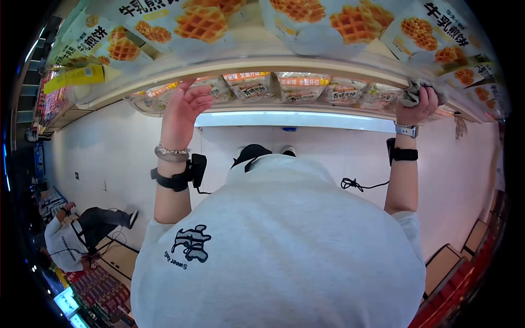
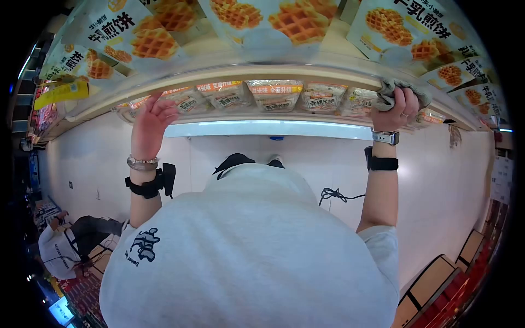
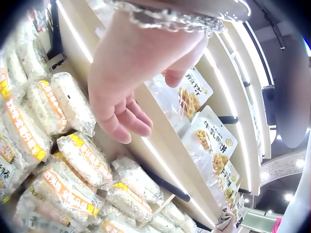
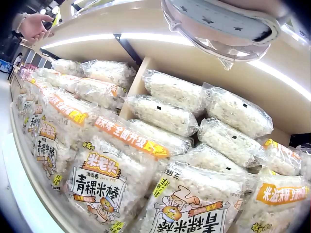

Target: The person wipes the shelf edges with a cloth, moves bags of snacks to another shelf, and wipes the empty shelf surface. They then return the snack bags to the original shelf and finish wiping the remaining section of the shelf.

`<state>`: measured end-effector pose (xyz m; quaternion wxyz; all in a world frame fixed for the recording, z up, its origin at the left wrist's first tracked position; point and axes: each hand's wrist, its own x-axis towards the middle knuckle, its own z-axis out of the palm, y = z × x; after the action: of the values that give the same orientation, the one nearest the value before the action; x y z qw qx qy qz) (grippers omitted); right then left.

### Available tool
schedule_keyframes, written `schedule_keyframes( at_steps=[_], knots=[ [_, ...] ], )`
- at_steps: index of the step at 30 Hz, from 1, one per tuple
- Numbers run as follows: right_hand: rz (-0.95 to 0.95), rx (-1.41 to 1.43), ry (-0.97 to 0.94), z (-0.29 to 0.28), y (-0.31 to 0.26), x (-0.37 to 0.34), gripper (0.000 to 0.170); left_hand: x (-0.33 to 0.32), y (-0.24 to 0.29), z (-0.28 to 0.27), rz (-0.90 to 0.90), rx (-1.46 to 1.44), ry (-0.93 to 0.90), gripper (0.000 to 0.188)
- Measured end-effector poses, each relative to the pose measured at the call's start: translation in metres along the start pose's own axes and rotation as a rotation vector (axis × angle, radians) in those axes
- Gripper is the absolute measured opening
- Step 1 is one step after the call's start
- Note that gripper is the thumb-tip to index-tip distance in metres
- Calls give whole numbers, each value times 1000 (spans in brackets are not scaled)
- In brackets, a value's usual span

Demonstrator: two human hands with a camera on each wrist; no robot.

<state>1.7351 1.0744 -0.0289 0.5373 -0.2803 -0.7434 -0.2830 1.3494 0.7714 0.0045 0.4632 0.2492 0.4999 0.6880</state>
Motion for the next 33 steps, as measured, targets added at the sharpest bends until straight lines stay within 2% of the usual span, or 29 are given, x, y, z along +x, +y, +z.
schedule_keyframes(
  at_steps=[3, 4, 8, 9, 11, 12, 13, 15, 17, 20, 23, 24, 27, 28, 33],
  knots=[
    [190, -117, 23, 3, -26, 5, 31, 3, 3, -1, -46, -14, 7, 44],
    [273, -44, 57, 6, -39, 9, 33, 4, 4, -1, -47, 2, -12, 45],
    [169, 165, -19, 17, -112, 11, 30, 7, 2, -12, -40, 50, -48, 48],
    [127, 223, -129, 12, -164, 36, 30, 14, -1, -14, -63, 49, -98, 47],
    [75, 425, -355, 14, -210, 55, 35, 16, -2, -21, -63, 72, -141, 46],
    [26, 500, -405, 19, -238, 61, 33, 17, -4, -13, -61, 49, -124, 32],
    [-19, 594, -444, 21, -263, 71, 35, 19, -3, -6, -130, 33, -171, 32],
    [-29, 685, -354, 32, -314, 73, 34, 20, -18, -27, -235, 336, -157, 35],
    [-88, 577, -308, 32, -332, 85, 37, 25, -4, -22, -234, 301, -119, 41],
    [-112, 608, -297, 34, -319, 84, 37, 43, 2, -39, -241, 458, -126, 45],
    [-157, 500, -233, 34, -290, 79, 34, 50, -1, -25, -274, 630, -199, 47],
    [-159, 444, -226, 31, -277, 76, 34, 50, 3, -8, -291, 686, -234, 42],
    [-165, 334, -180, 27, -233, 62, 33, 55, -7, 15, -304, 507, -432, 35],
    [-162, 314, -173, 25, -217, 57, 34, 55, -10, 30, -228, 461, -481, 31],
    [-124, 194, -134, 15, -121, 31, 28, 53, -31, 85, -156, 387, -450, 35]
  ],
)
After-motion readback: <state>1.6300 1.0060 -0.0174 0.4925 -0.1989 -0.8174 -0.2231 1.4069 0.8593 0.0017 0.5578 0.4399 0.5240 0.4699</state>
